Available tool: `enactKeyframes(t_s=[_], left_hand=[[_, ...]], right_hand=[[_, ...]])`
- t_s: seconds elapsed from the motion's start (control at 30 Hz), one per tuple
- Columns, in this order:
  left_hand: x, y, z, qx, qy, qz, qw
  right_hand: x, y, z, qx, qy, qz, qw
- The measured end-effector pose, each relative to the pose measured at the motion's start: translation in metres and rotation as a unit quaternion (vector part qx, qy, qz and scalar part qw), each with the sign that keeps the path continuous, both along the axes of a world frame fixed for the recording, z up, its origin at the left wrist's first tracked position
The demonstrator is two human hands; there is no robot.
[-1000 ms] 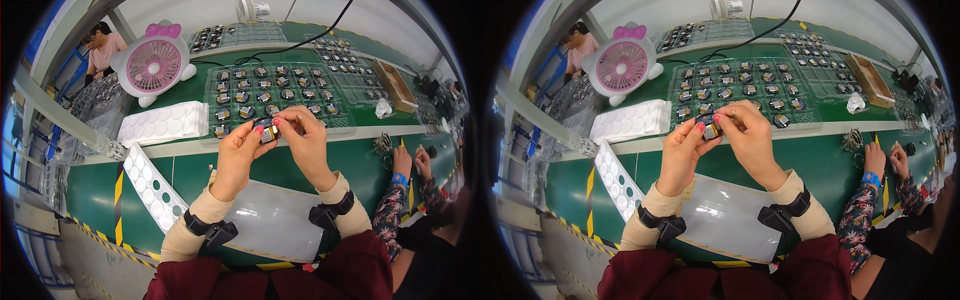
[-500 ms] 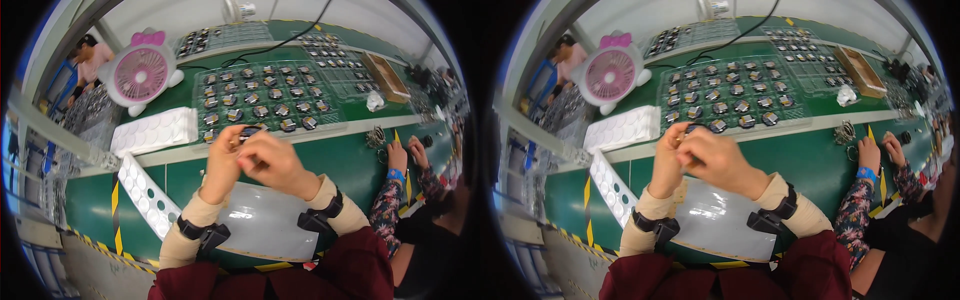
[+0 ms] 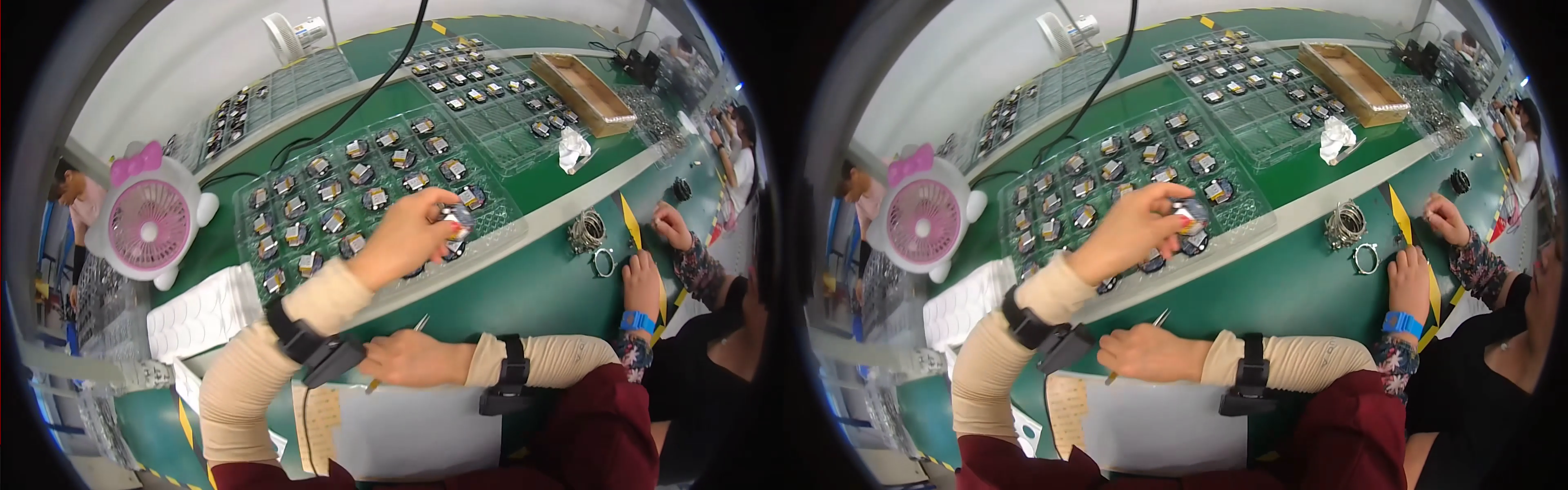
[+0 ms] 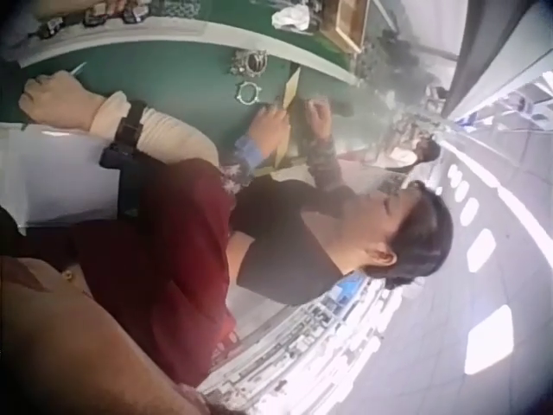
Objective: Assembling and inspecting small electronic components on a factory production line.
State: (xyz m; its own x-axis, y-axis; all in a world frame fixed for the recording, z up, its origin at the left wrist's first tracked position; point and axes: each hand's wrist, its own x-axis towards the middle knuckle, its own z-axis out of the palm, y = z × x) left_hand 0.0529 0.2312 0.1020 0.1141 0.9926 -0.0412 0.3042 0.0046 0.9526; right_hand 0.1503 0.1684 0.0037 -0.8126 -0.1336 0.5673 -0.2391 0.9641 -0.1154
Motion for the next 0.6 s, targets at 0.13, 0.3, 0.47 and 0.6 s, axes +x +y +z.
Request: enactKeyframes(t_s=[0.13,0.3,0.47,0.6], left_hand=[[0.028,0.061,-0.021,-0.018,0.016,-0.052,0.998],[0.011,0.129,-0.035,0.341,0.340,0.022,0.876],[-0.044,0.186,-0.022,0.239,0.545,0.154,0.789],[-0.081,0.186,-0.016,0.215,0.516,0.178,0.809]], right_hand=[[-0.001,0.018,-0.002,-0.026,-0.008,-0.003,1.000],[0.001,0.041,-0.007,-0.065,-0.043,0.002,0.997],[-0.001,0.045,-0.011,-0.084,-0.010,0.035,0.996],[0.003,0.048,-0.011,-0.094,-0.009,0.037,0.995]])
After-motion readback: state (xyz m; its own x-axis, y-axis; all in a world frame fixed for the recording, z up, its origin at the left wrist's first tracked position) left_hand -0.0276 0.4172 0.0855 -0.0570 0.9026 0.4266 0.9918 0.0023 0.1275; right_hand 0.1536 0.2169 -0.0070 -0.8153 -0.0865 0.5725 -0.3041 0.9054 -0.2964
